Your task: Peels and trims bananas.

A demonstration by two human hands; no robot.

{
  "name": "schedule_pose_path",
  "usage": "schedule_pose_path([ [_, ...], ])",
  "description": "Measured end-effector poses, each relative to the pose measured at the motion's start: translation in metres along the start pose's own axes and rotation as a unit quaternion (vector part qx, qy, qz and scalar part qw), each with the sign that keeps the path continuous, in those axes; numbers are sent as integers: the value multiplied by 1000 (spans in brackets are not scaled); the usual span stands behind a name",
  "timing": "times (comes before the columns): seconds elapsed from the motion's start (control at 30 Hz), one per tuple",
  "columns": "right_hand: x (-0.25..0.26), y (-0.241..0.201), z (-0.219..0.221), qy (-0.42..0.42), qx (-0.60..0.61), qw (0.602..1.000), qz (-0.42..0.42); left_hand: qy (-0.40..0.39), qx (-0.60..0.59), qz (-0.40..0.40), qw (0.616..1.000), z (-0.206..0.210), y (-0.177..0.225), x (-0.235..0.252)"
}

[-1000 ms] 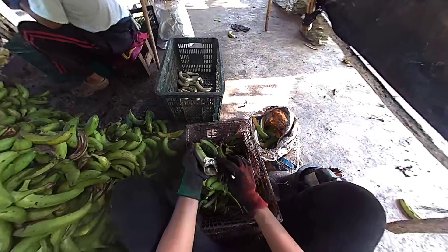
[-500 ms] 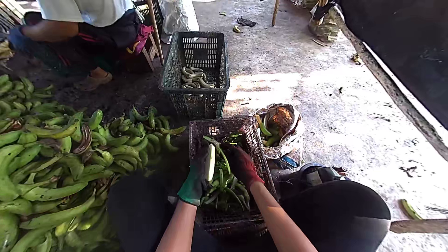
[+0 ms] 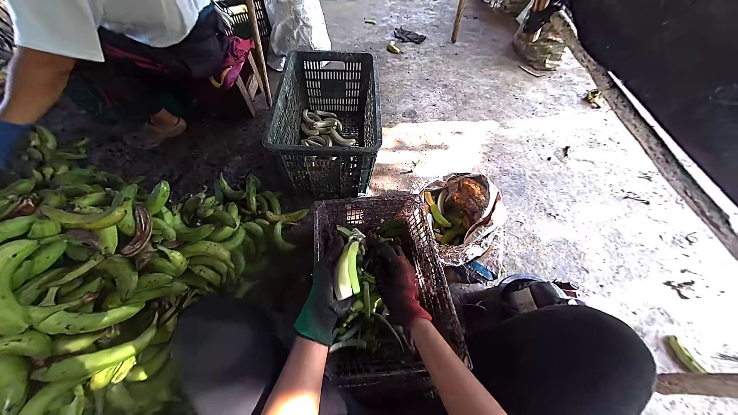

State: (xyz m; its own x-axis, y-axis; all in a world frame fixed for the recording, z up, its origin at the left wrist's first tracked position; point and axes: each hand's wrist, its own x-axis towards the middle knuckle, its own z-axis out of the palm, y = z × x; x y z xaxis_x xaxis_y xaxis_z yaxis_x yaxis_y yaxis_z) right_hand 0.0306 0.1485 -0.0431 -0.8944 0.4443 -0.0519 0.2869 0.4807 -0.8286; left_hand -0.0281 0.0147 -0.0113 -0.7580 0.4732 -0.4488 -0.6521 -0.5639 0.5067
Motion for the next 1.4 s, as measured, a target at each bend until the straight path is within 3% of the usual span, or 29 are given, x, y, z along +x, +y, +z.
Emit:
schedule_pose_path([
  [0.1,4,14,-12,21,253,967,34,-42,-11,-7,999,4,8,-9],
  [0.13,-1,13,-27,-7,248,968,46,-39,38,32,998,8,14,-12],
  [0.2,-7,6,-65,-133,60,985,90,-8,198,175,964,31,35,-18],
  [0.23,-7,-1,-84,-229,-74,961,132,5,255,272,928,51,50,-17],
  [0.3,-8,-6,-101,-375,-249,866,219,8,332,458,825,96,91,-2],
  [0.33,-11,-2,-101,-397,-280,839,244,10,366,542,756,118,116,18],
  [0.37,-15,4,-101,-396,-281,837,252,34,420,593,686,136,139,43],
  [0.4,-20,11,-102,-383,-263,851,245,82,503,580,636,146,150,60],
  [0.47,-20,16,-110,-340,-217,889,218,120,687,447,560,138,122,65],
  [0.53,-23,13,-120,-280,-192,915,216,29,833,245,495,81,38,56],
  [0.57,-23,8,-125,-257,-183,921,227,-45,880,104,462,49,-4,49],
  [0.63,-21,4,-129,-218,-161,935,229,-137,908,-107,382,-11,-71,36],
  [0.67,-22,7,-130,-207,-148,940,226,-127,910,-153,364,-39,-101,30],
  [0.73,-24,16,-126,-203,-110,949,214,-55,928,-156,333,-89,-147,32],
  [0.8,-23,25,-119,-216,-65,952,206,27,937,-147,317,-102,-164,49],
  [0.87,-23,30,-116,-221,-30,953,206,69,932,-121,336,-108,-165,72],
  [0.93,-22,32,-114,-230,-13,949,214,87,900,-117,412,-102,-151,86],
  [1.0,-23,32,-110,-231,-1,950,210,84,877,-123,456,-97,-135,90],
  [1.03,-24,30,-108,-227,1,952,207,69,878,-131,456,-91,-125,87],
  [1.13,-30,20,-102,-191,33,961,198,-26,910,-144,388,-70,-90,73],
  [1.2,-35,31,-79,-113,131,966,190,-56,920,-112,372,-60,-66,65],
  [1.3,-37,36,-33,-22,308,923,230,-33,933,-50,354,-31,-39,43],
  [1.33,-38,32,-22,-11,321,915,244,-23,933,-29,357,-20,-32,33],
  [1.4,-46,23,-10,-8,255,937,241,-20,916,15,400,-2,-22,8],
])
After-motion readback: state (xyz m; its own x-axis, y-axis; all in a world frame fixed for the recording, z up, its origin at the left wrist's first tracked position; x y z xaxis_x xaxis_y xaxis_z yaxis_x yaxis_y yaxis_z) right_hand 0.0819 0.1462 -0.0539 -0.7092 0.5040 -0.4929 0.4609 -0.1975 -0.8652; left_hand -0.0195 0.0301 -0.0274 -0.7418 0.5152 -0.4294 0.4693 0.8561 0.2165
